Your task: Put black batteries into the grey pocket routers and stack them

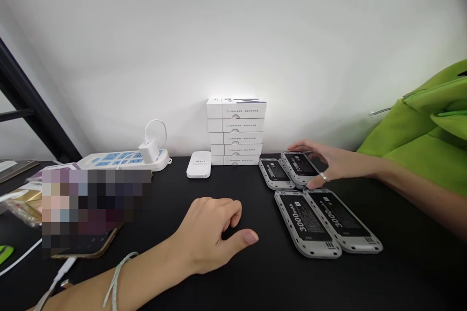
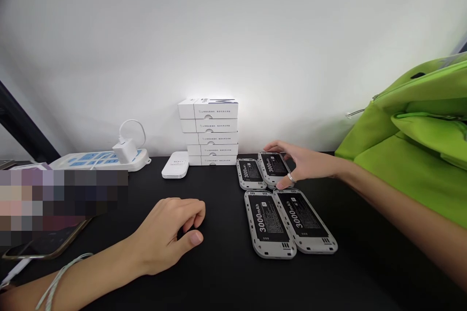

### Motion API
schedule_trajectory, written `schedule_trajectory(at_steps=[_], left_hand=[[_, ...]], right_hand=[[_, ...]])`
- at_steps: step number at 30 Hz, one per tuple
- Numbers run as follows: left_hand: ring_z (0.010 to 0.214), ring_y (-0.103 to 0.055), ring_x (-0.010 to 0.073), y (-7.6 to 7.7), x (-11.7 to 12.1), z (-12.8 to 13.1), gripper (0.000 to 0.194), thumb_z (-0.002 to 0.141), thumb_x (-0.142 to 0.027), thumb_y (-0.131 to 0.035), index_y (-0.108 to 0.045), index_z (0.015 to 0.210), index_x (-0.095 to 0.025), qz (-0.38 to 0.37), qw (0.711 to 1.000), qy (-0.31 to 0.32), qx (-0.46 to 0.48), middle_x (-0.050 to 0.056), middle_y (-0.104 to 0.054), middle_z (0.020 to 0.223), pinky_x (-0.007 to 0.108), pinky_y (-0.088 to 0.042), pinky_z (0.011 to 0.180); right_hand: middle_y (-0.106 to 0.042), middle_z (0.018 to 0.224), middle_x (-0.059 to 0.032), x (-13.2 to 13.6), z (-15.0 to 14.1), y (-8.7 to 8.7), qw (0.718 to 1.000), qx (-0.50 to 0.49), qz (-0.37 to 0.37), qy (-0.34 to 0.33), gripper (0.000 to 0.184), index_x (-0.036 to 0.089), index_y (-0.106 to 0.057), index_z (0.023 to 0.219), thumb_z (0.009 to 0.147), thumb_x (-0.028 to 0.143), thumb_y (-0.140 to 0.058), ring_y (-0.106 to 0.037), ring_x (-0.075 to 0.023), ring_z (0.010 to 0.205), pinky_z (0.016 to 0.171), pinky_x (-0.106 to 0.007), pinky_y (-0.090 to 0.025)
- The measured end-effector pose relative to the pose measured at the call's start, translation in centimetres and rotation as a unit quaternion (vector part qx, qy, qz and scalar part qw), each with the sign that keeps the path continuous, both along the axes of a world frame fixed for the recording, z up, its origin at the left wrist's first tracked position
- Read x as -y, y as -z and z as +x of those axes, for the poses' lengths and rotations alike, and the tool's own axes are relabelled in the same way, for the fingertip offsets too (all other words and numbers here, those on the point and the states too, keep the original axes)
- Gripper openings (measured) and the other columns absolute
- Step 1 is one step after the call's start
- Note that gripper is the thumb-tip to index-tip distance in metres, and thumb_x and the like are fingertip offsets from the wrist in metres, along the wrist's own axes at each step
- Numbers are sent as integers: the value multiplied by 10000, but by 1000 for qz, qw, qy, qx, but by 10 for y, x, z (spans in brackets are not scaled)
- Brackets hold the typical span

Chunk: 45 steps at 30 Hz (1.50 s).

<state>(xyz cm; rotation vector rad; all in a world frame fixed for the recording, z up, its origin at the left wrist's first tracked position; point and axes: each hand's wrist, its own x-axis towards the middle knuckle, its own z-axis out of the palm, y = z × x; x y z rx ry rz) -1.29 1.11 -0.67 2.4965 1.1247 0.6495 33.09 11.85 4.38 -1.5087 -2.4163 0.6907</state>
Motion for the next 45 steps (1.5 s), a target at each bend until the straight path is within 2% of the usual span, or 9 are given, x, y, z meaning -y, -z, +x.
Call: schedule_trajectory(at_steps=[6, 11, 14, 18, 21, 24, 29, 35, 45], left_hand=[[505, -367, 127, 1, 0, 0, 643, 886, -781, -187, -379, 691, -200, -2, 1000, -2, -3, -42, -432, 603, 277, -215, 542], [521, -390, 131, 0, 0, 1, 583, 917, -724, -256, -398, 705, -200, -1, 1000, -7, -17, -41, -462, 622, 278, -217, 547], [522, -389, 126, -2, 0, 2, 538, 928, -679, -326, -412, 705, -197, 1, 1000, -10, -29, -46, -460, 620, 276, -219, 547], [513, -381, 120, -5, 2, 3, 481, 936, -616, -385, -432, 708, -196, 6, 999, -20, -40, -52, -445, 602, 271, -230, 546], [510, -388, 122, -8, 4, 4, 467, 938, -599, -389, -443, 708, -195, 7, 999, -22, -47, -49, -452, 597, 270, -240, 544], [521, -422, 132, -11, 5, 4, 448, 938, -579, -399, -452, 711, -197, -3, 998, -26, -56, -43, -467, 601, 274, -261, 545], [670, -533, 188, -13, 7, 6, 482, 782, -666, -611, -478, 824, -205, -2, 999, -35, -38, -14, -560, 757, 333, -403, 654], [1075, -538, 284, -14, 7, 6, 939, 540, -640, -833, -372, 1261, -254, 7, 998, 67, 15, 66, -522, 1220, 470, -425, 988], [982, -568, 297, -1, 0, 0, 918, 535, -535, -834, -309, 1229, -243, -25, 997, 21, 63, 79, -494, 1119, 478, -526, 826]], right_hand=[[-424, 1518, -66, 8, -13, -4, 998, 62, 6, -33, 836, 300, -402, 1429, 701, 571, -713, -382, -411, 1371, 1108, -529, -366], [-435, 1497, -84, 39, -55, -19, 987, 43, 147, -47, 691, 292, -428, 1393, 798, 592, -611, -313, -381, 1409, 1117, -560, -320], [-519, 1400, -74, 71, -81, -24, 985, 55, 112, -122, 513, 290, -559, 1235, 815, 582, -607, -411, -351, 1336, 1069, -519, -388], [-591, 1282, -85, 99, -80, -7, 980, 120, 72, -142, 667, 287, -605, 1199, 644, 630, -748, -457, -401, 1276, 1069, -586, -351], [-611, 1235, -126, 96, -54, 14, 978, 147, 119, -91, 950, 268, -594, 1248, 426, 683, -830, -445, -486, 1256, 1085, -670, -255], [-574, 1302, -123, 88, -33, 25, 982, 144, 96, -73, 1033, 317, -534, 1319, 402, 683, -836, -376, -518, 1303, 1085, -686, -231], [-528, 1315, -97, 96, -51, 21, 994, 89, 37, -61, 924, 329, -484, 1330, 509, 581, -826, -431, -462, 1242, 1027, -621, -345], [-501, 1138, -54, 114, -103, 13, 996, 8, -28, -81, 712, 275, -527, 1167, 581, 579, -793, -557, -303, 994, 781, -386, -494], [-445, 992, -17, 83, -141, 5, 996, -57, -62, -43, 439, 245, -460, 875, 687, 527, -739, -481, -216, 883, 764, -366, -468]])
